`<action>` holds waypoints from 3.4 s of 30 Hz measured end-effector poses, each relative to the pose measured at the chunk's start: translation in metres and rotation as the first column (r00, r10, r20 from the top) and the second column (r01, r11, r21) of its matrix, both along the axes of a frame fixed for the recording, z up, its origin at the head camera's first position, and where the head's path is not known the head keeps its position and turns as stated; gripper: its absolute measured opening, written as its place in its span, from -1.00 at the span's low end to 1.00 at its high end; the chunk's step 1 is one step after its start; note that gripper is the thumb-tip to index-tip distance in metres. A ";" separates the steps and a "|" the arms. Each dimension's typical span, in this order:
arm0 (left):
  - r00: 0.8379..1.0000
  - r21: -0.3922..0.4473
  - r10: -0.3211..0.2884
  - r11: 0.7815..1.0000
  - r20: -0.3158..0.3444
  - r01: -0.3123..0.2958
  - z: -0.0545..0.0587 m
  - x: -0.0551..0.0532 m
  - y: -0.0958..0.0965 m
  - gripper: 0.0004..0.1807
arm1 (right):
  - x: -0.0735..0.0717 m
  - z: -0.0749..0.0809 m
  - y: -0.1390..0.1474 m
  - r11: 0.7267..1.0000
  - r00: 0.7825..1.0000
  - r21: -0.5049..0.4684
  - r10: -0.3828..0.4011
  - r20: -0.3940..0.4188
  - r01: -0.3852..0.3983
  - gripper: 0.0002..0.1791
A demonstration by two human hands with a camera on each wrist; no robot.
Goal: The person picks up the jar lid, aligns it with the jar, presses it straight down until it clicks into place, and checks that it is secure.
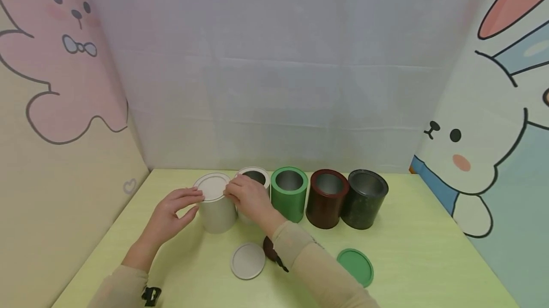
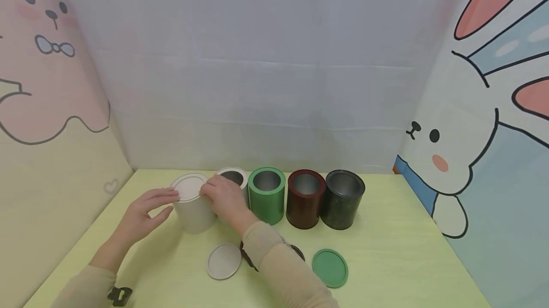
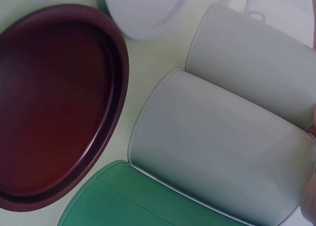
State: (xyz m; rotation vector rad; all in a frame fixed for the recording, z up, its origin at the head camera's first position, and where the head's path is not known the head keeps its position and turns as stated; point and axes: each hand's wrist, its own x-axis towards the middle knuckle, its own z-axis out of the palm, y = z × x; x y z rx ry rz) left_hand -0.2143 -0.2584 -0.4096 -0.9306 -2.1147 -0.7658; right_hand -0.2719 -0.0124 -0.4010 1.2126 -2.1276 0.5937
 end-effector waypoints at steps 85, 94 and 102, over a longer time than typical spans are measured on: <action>0.983 -0.206 -0.002 0.978 0.185 0.041 -0.044 0.053 0.072 -0.24 | 0.062 -0.047 0.101 0.952 0.933 0.234 0.111 0.342 -0.199 -0.17; 0.934 -0.229 0.061 0.973 0.353 0.023 -0.054 0.053 0.077 -0.08 | 0.063 -0.057 0.099 0.922 0.922 0.349 0.019 0.387 -0.165 -0.08; 0.896 -0.333 0.138 0.943 0.422 0.012 -0.067 0.054 0.071 0.11 | 0.060 -0.066 0.101 0.892 0.903 0.411 -0.010 0.429 -0.186 -0.05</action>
